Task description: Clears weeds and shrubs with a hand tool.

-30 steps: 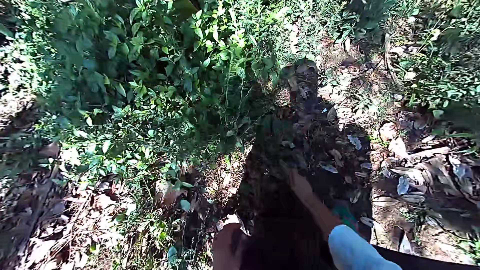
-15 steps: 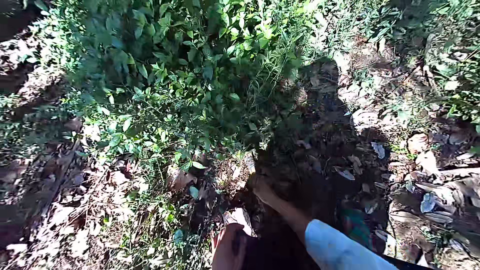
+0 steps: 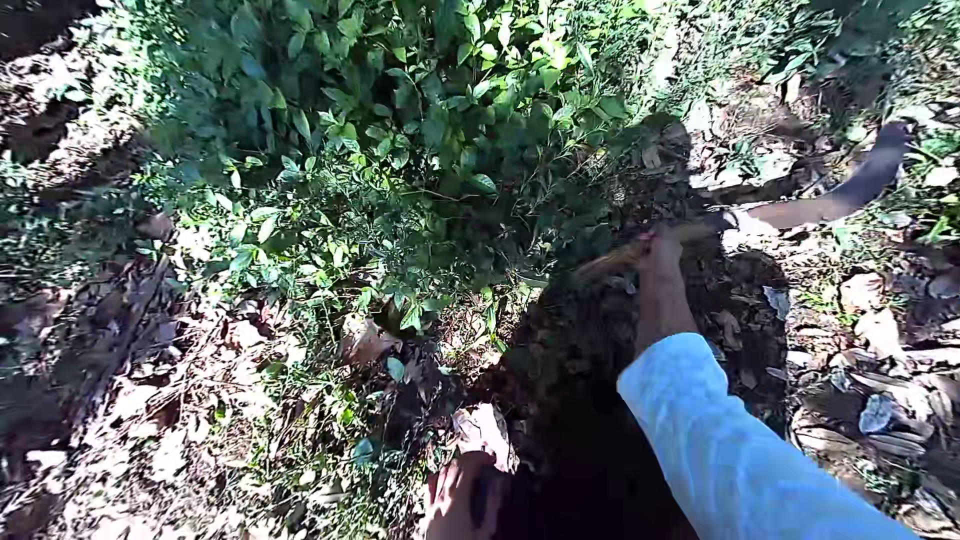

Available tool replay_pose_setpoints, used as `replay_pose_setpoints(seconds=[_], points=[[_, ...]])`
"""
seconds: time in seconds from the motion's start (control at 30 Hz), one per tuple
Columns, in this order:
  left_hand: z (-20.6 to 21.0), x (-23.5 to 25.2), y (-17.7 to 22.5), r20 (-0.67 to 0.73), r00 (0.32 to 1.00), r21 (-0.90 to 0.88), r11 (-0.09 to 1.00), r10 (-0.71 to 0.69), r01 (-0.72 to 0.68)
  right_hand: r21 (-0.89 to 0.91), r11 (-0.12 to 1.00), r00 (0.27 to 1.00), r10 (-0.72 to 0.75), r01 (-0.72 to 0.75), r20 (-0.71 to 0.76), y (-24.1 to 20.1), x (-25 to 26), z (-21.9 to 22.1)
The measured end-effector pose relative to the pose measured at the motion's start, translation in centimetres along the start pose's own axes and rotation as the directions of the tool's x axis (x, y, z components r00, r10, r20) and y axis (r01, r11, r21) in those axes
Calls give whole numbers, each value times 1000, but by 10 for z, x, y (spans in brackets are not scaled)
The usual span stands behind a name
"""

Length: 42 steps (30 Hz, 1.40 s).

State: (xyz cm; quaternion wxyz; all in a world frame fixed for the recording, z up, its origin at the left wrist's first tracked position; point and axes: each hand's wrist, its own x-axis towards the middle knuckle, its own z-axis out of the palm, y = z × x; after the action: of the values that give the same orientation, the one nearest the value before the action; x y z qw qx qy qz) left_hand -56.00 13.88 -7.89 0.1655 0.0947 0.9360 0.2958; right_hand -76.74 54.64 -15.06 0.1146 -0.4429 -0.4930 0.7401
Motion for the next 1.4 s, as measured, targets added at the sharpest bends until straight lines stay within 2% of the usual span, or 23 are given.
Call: replay_pose_setpoints(seconds=[0.07, 0.13, 0.17, 0.2, 0.27, 0.33, 0.4, 0.47, 0.53, 0.6, 0.67, 0.7, 0.77, 0.83, 0.87, 0.9, 1.0, 1.07, 1.13, 1.2, 1.27, 1.33, 1.4], points=[[2, -7, -2, -43, 999, 53, 999, 16, -14, -225, 969, 968, 151, -104, 201, 90, -44, 55], [6, -4, -6, -71, 997, 66, 998, 12, -8, -702, 708, 785, 389, 80, 482, 177, -118, 73], [6, -4, -9, -79, 997, 50, 999, -4, 8, -783, 590, 692, 481, 199, 539, 203, -153, 71], [5, -2, -12, -83, 996, 35, 999, -20, 23, -804, 525, 654, 508, 280, 560, 210, -178, 65], [6, 0, -13, -81, 995, -1, 999, -54, 54, -835, 412, 715, 451, 364, 534, 188, -182, 39], [7, 0, -18, -73, 996, -27, 998, -58, 56, -894, 248, 845, 308, 373, 437, 156, -144, 6], [9, 2, -24, -77, 997, -70, 997, -29, 24, -941, 126, 924, 187, 315, 335, 111, -101, -28], [11, 3, -26, -104, 995, -117, 993, 11, -24, -942, 210, 960, 46, 261, 276, 74, -74, -54], [7, -1, -25, -86, 996, -166, 985, 20, -34, -838, 509, 980, -72, 195, 184, 46, -64, -62], [4, -13, -27, -80, 997, -184, 982, 19, -34, -571, 808, 989, -121, 146, 82, 28, -55, -45], [4, -23, -37, -153, 986, -145, 986, 58, -81, -205, 977, 999, -48, 50, 16, 27, -28, -6], [4, -27, -41, -184, 981, -126, 988, 64, -88, -111, 994, 1000, 16, -14, 20, 40, -28, 24], [5, -33, -46, -244, 969, -128, 989, 45, -78, -255, 960, 966, 169, -116, 196, 115, -69, 71], [6, -30, -52, -286, 958, -180, 981, 22, -76, -648, 760, 807, 350, 52, 476, 200, -148, 75], [6, -29, -55, -309, 951, -204, 975, 25, -92, -754, 642, 709, 468, 137, 527, 222, -183, 65], [5, -29, -58, -318, 948, -224, 969, 25, -101, -809, 554, 665, 531, 198, 526, 232, -204, 54], [3, -25, -59, -329, 942, -235, 961, 65, -149, -882, 422, 774, 480, 208, 412, 190, -174, 14], [4, -24, -60, -336, 939, -245, 956, 73, -161, -855, 496, 880, 326, 153, 346, 140, -130, -6], [3, -28, -59, -334, 941, -257, 954, 60, -152, -716, 693, 949, 158, 91, 273, 88, -96, -4], [1, -39, -56, -305, 952, -287, 951, 25, -118, -406, 913, 986, 21, 48, 164, 49, -58, 19], [-3, -54, -57, -306, 952, -310, 946, 0, -99, -66, 998, 997, -12, 17, 77, 31, -27, 64], [-5, -64, -61, -325, 946, -341, 935, -18, -99, 44, 999, 991, 25, -31, 130, 54, -46, 129], [-6, -66, -63, -347, 938, -371, 922, -29, -108, -307, 949, 926, 173, -66, 336, 149, -107, 171]])
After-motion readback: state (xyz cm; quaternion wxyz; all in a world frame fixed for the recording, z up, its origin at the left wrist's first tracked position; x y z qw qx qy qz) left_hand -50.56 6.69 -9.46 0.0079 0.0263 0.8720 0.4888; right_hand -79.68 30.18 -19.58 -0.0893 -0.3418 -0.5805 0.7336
